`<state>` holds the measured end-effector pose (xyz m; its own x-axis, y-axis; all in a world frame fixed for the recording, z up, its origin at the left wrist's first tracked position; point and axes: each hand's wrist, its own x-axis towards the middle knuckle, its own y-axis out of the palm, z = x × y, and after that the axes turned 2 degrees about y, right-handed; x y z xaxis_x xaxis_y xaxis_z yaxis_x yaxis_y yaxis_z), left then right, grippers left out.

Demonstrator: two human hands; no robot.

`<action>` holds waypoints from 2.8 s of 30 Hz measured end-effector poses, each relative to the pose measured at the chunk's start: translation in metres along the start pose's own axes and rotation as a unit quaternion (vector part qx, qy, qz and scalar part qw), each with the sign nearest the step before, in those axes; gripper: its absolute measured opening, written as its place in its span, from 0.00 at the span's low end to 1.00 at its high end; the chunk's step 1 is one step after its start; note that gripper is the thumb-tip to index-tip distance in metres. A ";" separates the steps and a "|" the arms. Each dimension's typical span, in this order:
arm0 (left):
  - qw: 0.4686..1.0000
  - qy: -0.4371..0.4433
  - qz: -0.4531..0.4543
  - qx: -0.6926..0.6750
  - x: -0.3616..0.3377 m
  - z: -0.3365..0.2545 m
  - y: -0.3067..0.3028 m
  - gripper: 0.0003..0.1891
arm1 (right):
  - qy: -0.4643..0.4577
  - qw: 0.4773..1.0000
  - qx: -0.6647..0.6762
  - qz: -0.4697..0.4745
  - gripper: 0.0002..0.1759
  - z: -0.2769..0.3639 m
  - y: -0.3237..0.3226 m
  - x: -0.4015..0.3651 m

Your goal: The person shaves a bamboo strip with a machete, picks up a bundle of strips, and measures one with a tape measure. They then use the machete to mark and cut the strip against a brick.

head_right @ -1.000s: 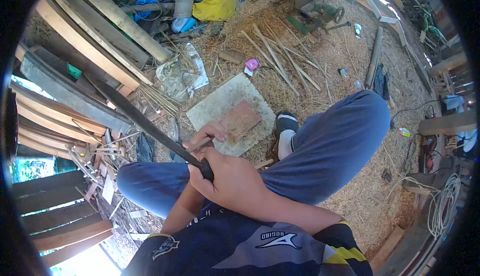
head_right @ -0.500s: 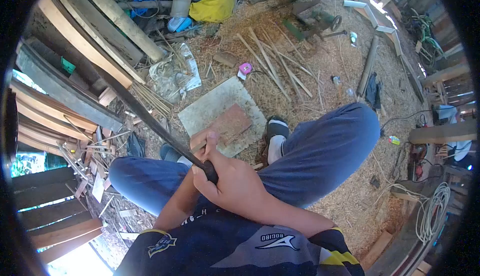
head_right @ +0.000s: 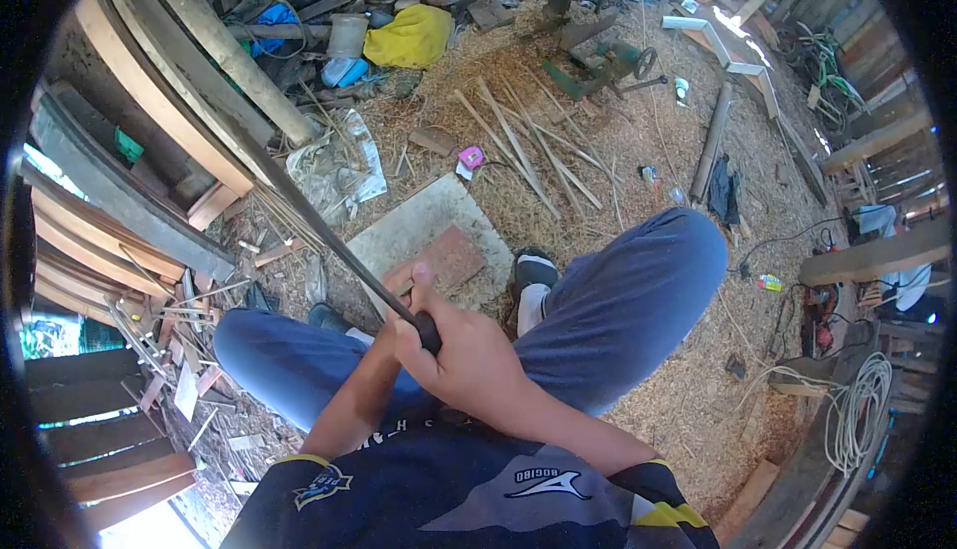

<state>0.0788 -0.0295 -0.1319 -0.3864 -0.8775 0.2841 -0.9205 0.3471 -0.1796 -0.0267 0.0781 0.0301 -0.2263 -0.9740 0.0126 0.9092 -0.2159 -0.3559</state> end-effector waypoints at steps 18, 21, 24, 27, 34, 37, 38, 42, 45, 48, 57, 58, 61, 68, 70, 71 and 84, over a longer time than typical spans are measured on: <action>0.996 0.086 0.011 0.025 -0.001 -0.022 -0.006 0.18 | -0.055 0.998 -0.001 -0.033 0.12 0.018 -0.004 -0.016; 0.998 0.067 0.020 0.002 -0.006 -0.009 -0.005 0.18 | 0.011 1.000 -0.007 -0.002 0.13 -0.001 0.006 -0.012; 0.999 0.026 0.012 0.022 -0.010 -0.004 -0.004 0.18 | 0.004 1.000 -0.024 -0.016 0.13 0.003 0.007 -0.015; 0.997 0.053 0.055 0.011 -0.013 0.003 -0.012 0.18 | -0.004 1.000 -0.027 -0.014 0.13 0.000 0.009 -0.020; 0.997 0.054 0.044 0.024 -0.010 -0.021 -0.009 0.20 | -0.007 1.000 -0.012 -0.007 0.13 0.011 0.000 -0.023; 0.999 0.009 0.052 0.013 -0.014 -0.018 -0.009 0.21 | -0.001 1.000 -0.024 -0.015 0.13 0.005 0.005 -0.023; 0.998 0.015 0.051 0.015 -0.012 -0.015 -0.009 0.21 | 0.005 1.000 -0.023 -0.016 0.13 0.004 0.005 -0.020; 0.999 0.007 0.032 0.005 -0.014 -0.008 -0.006 0.20 | 0.005 1.000 -0.008 -0.018 0.12 0.006 0.003 -0.020; 0.999 0.036 0.026 0.023 -0.008 -0.027 -0.007 0.20 | -0.028 0.999 0.013 -0.025 0.13 0.016 -0.003 -0.024; 0.997 0.029 0.036 0.064 -0.009 -0.020 -0.009 0.20 | 0.019 0.999 -0.039 -0.017 0.12 -0.003 0.006 -0.015; 0.998 -0.039 0.041 -0.009 -0.008 -0.005 -0.007 0.20 | 0.023 0.999 -0.033 -0.006 0.14 -0.001 0.003 -0.011; 0.999 -0.035 0.039 -0.007 -0.008 -0.005 -0.006 0.20 | 0.020 0.999 -0.034 -0.007 0.14 -0.001 0.003 -0.011; 0.999 -0.024 0.039 -0.011 -0.012 0.003 -0.006 0.19 | 0.019 0.999 -0.025 -0.010 0.14 -0.001 0.004 -0.013; 0.999 -0.031 0.040 -0.011 -0.010 -0.001 -0.008 0.19 | 0.016 1.000 -0.012 -0.019 0.14 -0.004 0.006 -0.010; 0.998 -0.042 0.039 -0.006 -0.011 0.009 -0.006 0.19 | 0.021 0.999 -0.028 -0.027 0.14 -0.008 0.007 -0.007; 0.998 -0.055 0.037 -0.015 -0.011 0.016 -0.005 0.19 | 0.019 0.999 -0.029 -0.034 0.14 -0.008 0.007 -0.007; 0.983 0.027 0.180 -0.029 0.031 -0.035 -0.028 0.11 | 0.036 0.997 -0.006 -0.061 0.17 -0.008 0.001 0.008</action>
<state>0.0905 -0.0544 -0.0848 -0.6890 -0.6756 0.2625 -0.7245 0.6519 -0.2240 -0.0306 0.0704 0.0228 -0.3591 -0.9333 -0.0104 0.8692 -0.3303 -0.3678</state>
